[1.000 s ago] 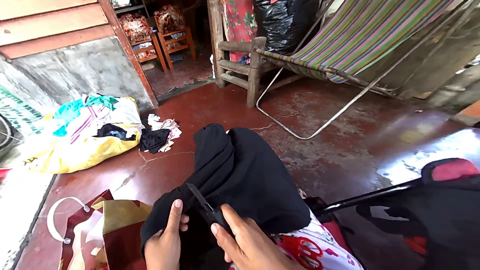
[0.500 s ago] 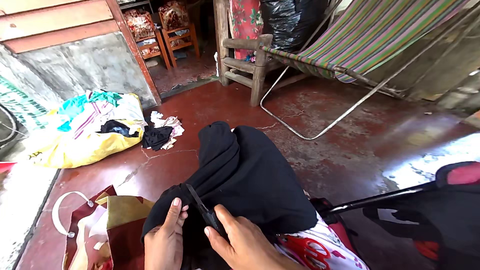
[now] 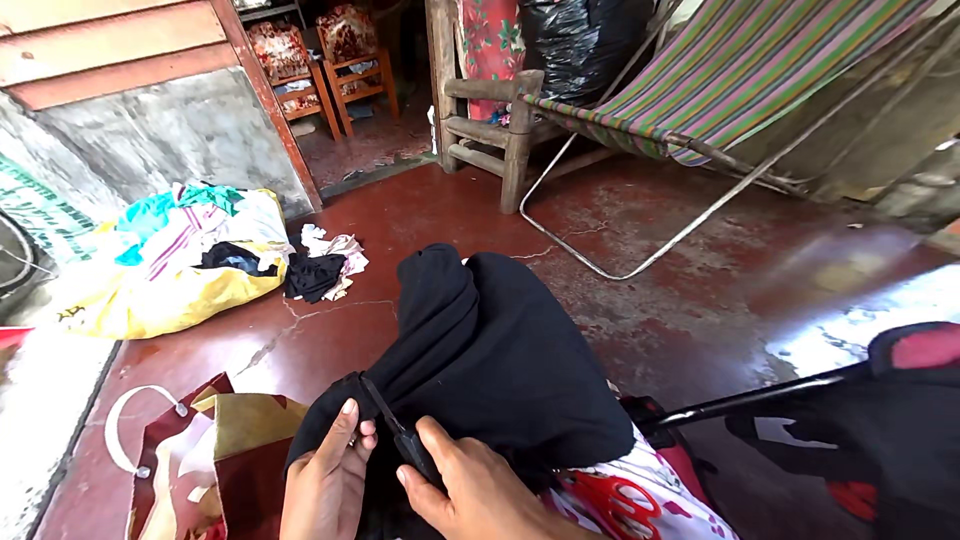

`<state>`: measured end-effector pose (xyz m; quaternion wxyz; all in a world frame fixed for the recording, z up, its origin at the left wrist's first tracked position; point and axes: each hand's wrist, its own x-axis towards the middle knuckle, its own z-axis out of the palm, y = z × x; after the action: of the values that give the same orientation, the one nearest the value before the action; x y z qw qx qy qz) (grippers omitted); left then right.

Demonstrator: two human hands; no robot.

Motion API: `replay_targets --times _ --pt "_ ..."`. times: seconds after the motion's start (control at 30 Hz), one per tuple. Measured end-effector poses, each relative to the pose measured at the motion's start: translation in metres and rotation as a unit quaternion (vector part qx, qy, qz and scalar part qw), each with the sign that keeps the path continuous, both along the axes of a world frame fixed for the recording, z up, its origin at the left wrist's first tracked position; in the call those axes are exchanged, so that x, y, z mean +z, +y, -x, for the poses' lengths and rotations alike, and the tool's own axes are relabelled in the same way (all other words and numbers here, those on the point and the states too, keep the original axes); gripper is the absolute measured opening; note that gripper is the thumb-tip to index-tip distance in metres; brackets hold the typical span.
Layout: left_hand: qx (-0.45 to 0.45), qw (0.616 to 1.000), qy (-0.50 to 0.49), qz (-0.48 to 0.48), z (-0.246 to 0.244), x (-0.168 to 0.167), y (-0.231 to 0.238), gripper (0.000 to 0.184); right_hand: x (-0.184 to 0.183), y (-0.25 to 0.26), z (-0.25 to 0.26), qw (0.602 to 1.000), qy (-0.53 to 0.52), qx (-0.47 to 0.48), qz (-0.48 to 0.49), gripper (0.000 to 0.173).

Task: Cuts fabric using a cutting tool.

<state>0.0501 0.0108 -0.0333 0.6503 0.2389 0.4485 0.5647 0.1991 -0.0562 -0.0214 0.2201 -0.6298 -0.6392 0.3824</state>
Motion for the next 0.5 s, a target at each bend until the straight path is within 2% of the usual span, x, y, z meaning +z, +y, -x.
replay_targets --times 0.5 --pt "-0.016 1.000 -0.021 0.012 -0.0007 -0.0047 0.0029 0.032 -0.0031 0.0044 0.0056 1.000 -0.004 0.012 0.012 0.040"
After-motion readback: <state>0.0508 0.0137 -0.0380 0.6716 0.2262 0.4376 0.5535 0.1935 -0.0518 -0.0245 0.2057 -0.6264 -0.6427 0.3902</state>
